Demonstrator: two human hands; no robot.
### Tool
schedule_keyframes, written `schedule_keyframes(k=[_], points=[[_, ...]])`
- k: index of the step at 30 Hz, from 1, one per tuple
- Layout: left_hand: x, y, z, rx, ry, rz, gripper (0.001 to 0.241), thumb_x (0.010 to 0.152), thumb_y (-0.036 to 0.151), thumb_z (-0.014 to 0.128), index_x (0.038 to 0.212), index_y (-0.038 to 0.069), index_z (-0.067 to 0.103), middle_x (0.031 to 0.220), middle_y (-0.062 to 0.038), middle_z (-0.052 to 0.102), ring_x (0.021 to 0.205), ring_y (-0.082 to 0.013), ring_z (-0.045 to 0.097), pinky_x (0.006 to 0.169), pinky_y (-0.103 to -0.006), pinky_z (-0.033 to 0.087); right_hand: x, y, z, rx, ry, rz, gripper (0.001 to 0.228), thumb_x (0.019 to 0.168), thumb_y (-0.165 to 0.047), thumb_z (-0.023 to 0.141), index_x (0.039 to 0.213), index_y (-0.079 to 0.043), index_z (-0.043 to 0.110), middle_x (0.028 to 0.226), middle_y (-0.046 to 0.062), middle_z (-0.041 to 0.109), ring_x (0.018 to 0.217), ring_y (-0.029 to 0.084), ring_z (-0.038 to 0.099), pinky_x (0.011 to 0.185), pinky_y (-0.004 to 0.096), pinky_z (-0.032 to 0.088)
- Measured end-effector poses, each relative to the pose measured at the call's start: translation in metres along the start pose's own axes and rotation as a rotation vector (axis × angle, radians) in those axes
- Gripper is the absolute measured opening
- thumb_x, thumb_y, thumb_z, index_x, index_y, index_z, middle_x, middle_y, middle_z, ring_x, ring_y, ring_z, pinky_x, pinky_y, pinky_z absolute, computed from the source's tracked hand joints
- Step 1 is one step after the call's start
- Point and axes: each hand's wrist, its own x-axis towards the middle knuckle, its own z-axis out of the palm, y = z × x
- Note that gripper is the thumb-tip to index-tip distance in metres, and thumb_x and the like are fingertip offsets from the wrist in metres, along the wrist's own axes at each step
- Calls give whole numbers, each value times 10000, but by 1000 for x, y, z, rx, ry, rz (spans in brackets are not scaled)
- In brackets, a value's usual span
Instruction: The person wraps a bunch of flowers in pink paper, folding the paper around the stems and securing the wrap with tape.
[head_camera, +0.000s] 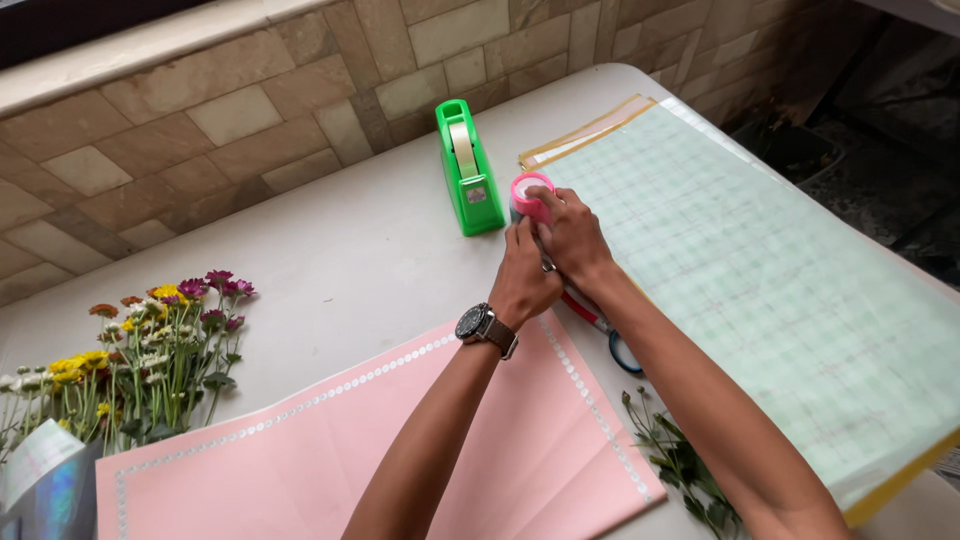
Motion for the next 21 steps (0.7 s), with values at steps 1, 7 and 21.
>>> schedule_keyframes(k=[1, 7, 21], points=[[8, -6, 1, 21, -1, 7, 993, 777, 27, 623, 1706, -133, 312, 1610, -368, 437, 1519, -619, 522, 1228, -604, 557, 8, 1, 4, 2, 17, -13, 591, 1050, -150, 746, 1561, -404, 590, 1392, 233, 671, 1170, 584, 769, 934, 693, 679], [30, -13, -15, 65, -90, -37, 1052, 812, 125, 657, 1763, -104, 268, 1824, -360, 276, 1669, -563, 391, 1339, -599, 463, 36, 6, 20, 50, 56, -32, 638, 1049, -92, 761, 1598, -365, 582, 1404, 288, 659, 1193, 614, 758, 934, 704, 680], [-74, 68, -19, 532, -225, -11, 624, 983, 566, 735, 1450, 152, 713, 1442, -138, 563, 1265, -368, 642, 1111, -535, 508, -113, -22, -149, -282, -298, 243, 782, 953, -538, 803, 1598, -132, 630, 1363, 267, 732, 1292, 512, 752, 1070, 661, 609]])
